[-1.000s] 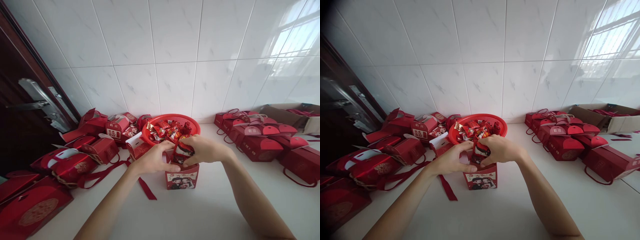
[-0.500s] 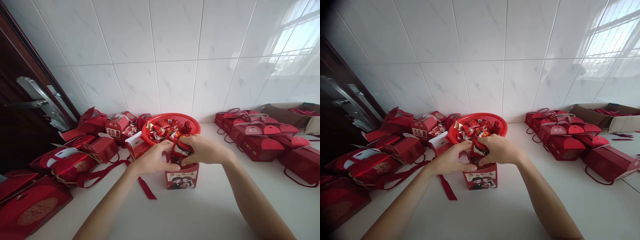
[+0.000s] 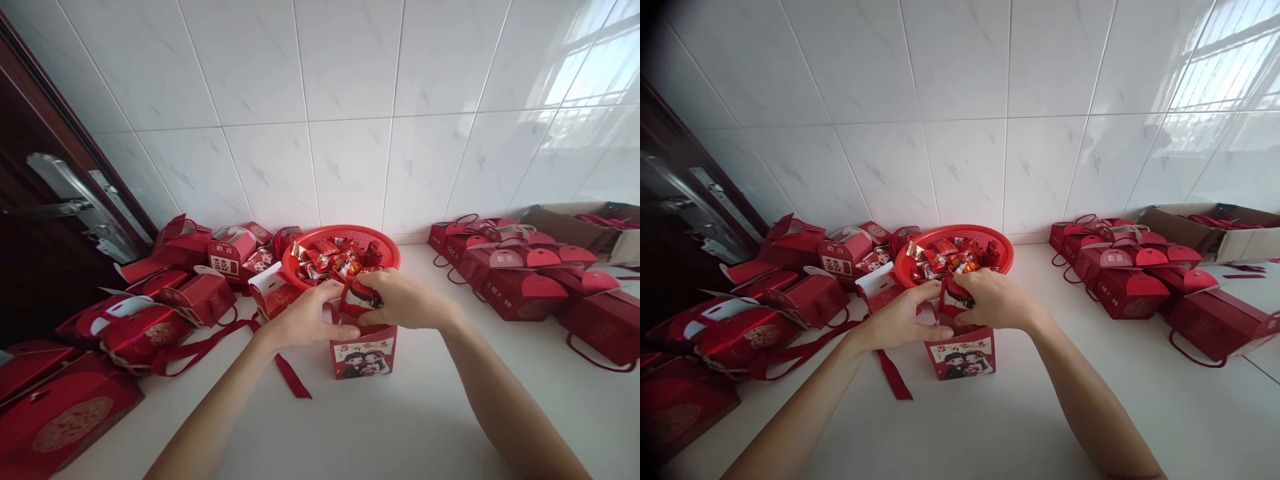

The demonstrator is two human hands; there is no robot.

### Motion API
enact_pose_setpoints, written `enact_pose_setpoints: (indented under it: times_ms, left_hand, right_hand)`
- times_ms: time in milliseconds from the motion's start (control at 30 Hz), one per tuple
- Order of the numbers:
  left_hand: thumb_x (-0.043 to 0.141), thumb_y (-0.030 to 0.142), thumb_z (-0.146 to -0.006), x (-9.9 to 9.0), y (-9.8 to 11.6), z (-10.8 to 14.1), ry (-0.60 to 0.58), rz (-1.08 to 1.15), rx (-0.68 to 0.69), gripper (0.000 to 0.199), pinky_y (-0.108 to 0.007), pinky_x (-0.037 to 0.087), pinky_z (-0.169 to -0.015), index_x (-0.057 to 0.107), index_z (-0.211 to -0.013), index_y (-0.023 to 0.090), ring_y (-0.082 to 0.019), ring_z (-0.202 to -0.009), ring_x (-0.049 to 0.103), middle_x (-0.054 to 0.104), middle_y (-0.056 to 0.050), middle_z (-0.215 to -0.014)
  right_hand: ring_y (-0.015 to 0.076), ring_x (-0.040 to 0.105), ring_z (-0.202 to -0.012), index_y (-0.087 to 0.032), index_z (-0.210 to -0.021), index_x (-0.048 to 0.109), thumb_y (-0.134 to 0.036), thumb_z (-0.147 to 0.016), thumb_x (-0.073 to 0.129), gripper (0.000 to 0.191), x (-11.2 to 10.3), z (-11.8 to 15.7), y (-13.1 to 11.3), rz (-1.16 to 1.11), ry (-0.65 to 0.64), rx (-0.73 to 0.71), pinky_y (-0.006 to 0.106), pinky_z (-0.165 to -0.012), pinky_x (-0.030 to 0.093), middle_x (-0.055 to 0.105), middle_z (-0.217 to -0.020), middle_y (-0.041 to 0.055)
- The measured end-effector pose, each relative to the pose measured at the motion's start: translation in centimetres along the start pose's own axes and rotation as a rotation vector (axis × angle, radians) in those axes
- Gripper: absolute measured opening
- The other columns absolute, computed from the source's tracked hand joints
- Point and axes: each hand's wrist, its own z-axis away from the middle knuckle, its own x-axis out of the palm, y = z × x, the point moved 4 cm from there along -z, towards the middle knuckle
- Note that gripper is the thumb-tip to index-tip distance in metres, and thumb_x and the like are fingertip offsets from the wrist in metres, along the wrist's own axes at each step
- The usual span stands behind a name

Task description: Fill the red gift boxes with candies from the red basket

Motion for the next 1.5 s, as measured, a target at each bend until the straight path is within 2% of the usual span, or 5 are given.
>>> enact_pose_setpoints:
  times_ms: [200, 667, 800, 1267, 1500]
  left_hand:
    - [0.080, 0.042, -0.075, 0.1, 0.3, 0.2, -0.008, 0.063, -0.013, 0.056, -0.043, 0.051, -0.100, 0.062, -0.125, 0.025, -0.028, -0.115, 0.062, 0.067, -0.006, -0.124]
    - [0.081, 0.048, -0.075, 0.3, 0.2, 0.0, -0.058, 0.027, 0.041, 0.072, -0.044, 0.043, -0.109, 0.055, -0.140, 0.037, -0.029, -0.129, 0.053, 0.056, -0.005, -0.139]
    - [0.081, 0.046, -0.076, 0.4, 0.5, -0.1, -0.051, 0.018, 0.072, 0.061, -0.041, 0.048, -0.102, 0.062, -0.132, 0.033, -0.027, -0.119, 0.058, 0.064, -0.004, -0.125]
    - [0.080, 0.045, -0.078, 0.1, 0.1, -0.1, -0.091, -0.026, 0.071, 0.075, -0.043, 0.043, -0.109, 0.048, -0.145, 0.041, -0.028, -0.127, 0.054, 0.057, -0.004, -0.137]
    - [0.075, 0.047, -0.082, 0.2, 0.4, -0.1, -0.059, -0.063, 0.074, 0.061, -0.038, 0.046, -0.105, 0.056, -0.140, 0.037, -0.025, -0.122, 0.058, 0.064, -0.003, -0.129]
  right_hand:
    - [0.0074, 0.032, -0.052, -0.021, -0.070, 0.038, -0.029, -0.084, 0.064, 0.031, -0.6, 0.2, -0.2, -0.153, 0.006, -0.080, 0.026, -0.048, 0.024, 0.041, -0.060, -0.0075]
    - [0.0101, 0.047, -0.060, -0.017, -0.088, 0.056, -0.023, -0.088, 0.058, 0.006, -0.5, 1.2, -0.1, -0.125, -0.317, -0.228, 0.024, -0.052, 0.033, 0.058, -0.076, -0.0009]
    - [0.0120, 0.053, -0.066, -0.018, -0.109, 0.057, -0.029, -0.089, 0.062, 0.024, -0.7, 1.1, 0.0, -0.235, -0.275, -0.249, 0.024, -0.057, 0.039, 0.065, -0.087, 0.0017]
    - [0.0107, 0.046, -0.061, -0.017, -0.077, 0.059, -0.013, -0.094, 0.044, 0.023, 1.4, 0.0, -1.2, -0.041, -0.297, -0.239, 0.025, -0.055, 0.031, 0.059, -0.072, -0.0006]
    - [0.0115, 0.054, -0.063, -0.018, -0.089, 0.067, -0.013, -0.096, 0.042, 0.027, 0.3, 0.1, -0.6, -0.090, -0.269, -0.230, 0.026, -0.056, 0.034, 0.067, -0.079, 0.0009]
